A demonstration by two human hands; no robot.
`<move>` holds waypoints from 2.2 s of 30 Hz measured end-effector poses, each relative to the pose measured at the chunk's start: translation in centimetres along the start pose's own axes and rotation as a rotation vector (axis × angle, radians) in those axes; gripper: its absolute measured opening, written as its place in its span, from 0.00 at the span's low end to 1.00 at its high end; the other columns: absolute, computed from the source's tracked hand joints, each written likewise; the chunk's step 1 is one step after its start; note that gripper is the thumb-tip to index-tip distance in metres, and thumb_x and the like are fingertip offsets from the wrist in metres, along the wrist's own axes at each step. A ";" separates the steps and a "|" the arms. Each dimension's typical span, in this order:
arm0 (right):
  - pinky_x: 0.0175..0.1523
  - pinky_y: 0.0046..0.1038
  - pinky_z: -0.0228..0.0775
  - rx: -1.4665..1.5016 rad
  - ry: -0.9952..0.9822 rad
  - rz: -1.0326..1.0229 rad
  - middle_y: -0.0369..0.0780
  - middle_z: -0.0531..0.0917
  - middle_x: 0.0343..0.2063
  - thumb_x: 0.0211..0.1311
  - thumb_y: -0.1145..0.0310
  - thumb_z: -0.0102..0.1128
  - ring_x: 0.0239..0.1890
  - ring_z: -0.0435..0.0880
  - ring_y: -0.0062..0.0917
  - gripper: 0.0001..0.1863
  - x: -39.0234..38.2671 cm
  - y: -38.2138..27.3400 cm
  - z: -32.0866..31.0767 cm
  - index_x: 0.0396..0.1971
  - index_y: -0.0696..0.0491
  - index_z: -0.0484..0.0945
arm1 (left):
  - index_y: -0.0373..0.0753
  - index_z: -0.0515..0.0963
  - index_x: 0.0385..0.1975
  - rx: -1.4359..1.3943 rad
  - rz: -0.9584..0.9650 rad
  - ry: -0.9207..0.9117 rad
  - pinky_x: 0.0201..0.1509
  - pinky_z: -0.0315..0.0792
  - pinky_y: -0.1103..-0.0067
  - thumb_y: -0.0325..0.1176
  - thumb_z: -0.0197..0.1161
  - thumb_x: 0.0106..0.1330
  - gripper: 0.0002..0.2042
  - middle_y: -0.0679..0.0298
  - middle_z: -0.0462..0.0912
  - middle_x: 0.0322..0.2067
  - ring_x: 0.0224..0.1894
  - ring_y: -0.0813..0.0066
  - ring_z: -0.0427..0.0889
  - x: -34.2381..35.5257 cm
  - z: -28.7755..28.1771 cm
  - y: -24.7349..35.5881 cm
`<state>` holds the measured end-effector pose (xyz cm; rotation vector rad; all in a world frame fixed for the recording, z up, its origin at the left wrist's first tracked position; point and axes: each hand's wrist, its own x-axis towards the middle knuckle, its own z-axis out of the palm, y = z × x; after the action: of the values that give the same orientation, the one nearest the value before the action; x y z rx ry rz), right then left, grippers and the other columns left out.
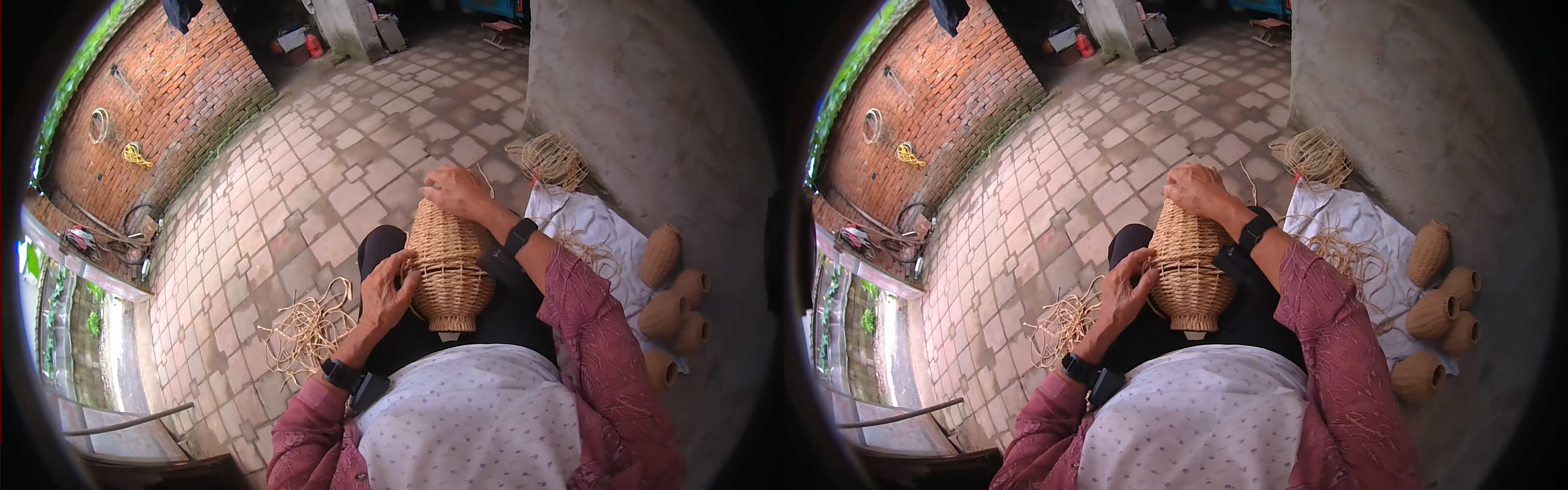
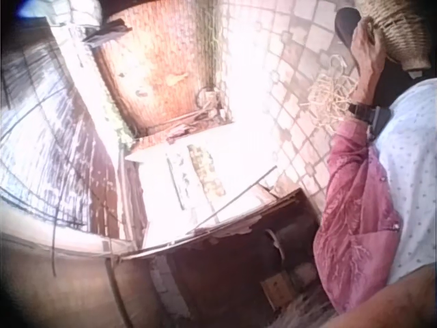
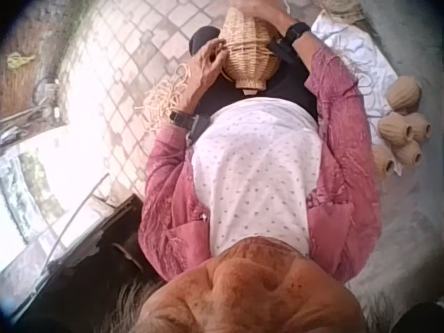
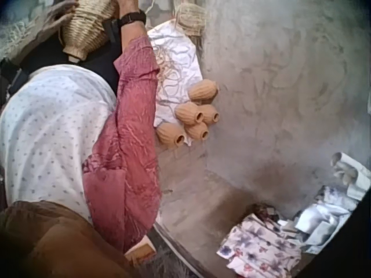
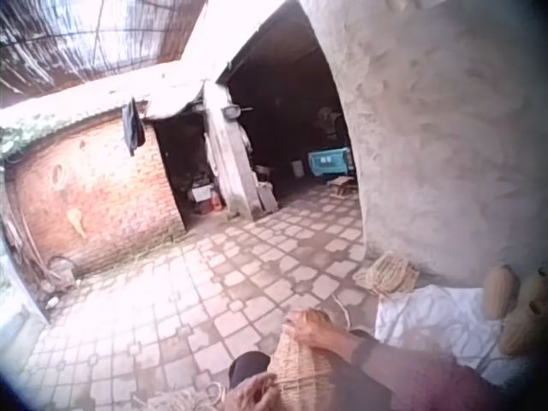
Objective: Weaving a basket using dried plant fibers or rope.
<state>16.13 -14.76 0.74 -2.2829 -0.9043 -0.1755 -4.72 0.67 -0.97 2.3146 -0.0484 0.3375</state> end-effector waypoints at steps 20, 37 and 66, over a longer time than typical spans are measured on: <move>0.56 0.34 0.68 0.028 0.141 -0.136 0.40 0.84 0.40 0.63 0.61 0.53 0.46 0.79 0.35 0.14 -6.4 0.8 -8.4 0.38 0.51 0.85 | 0.36 0.78 0.40 -0.250 0.343 0.259 0.47 0.75 0.76 0.16 0.58 0.60 0.11 0.57 0.83 0.38 0.43 0.67 0.83 1.4 -1.1 6.7; 0.58 0.34 0.67 0.135 0.333 -0.114 0.45 0.80 0.44 0.66 0.50 0.55 0.52 0.78 0.35 0.24 -8.1 0.2 -8.5 0.49 0.55 0.78 | 0.43 0.68 0.62 0.058 0.224 -0.078 0.67 0.61 0.64 0.51 0.62 0.64 0.29 0.50 0.66 0.62 0.64 0.53 0.66 2.5 -1.6 5.5; 0.36 0.28 0.73 0.533 -0.095 0.459 0.43 0.81 0.34 0.65 0.47 0.57 0.37 0.80 0.24 0.26 -6.2 -0.1 -5.6 0.41 0.59 0.75 | 0.42 0.65 0.65 -0.554 -0.205 -0.063 0.63 0.65 0.72 0.48 0.43 0.75 0.24 0.46 0.76 0.56 0.60 0.58 0.74 6.4 1.9 -3.4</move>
<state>12.06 -21.69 2.99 -1.9346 -0.3834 0.3393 2.34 2.09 -3.04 1.7612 0.0582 0.1239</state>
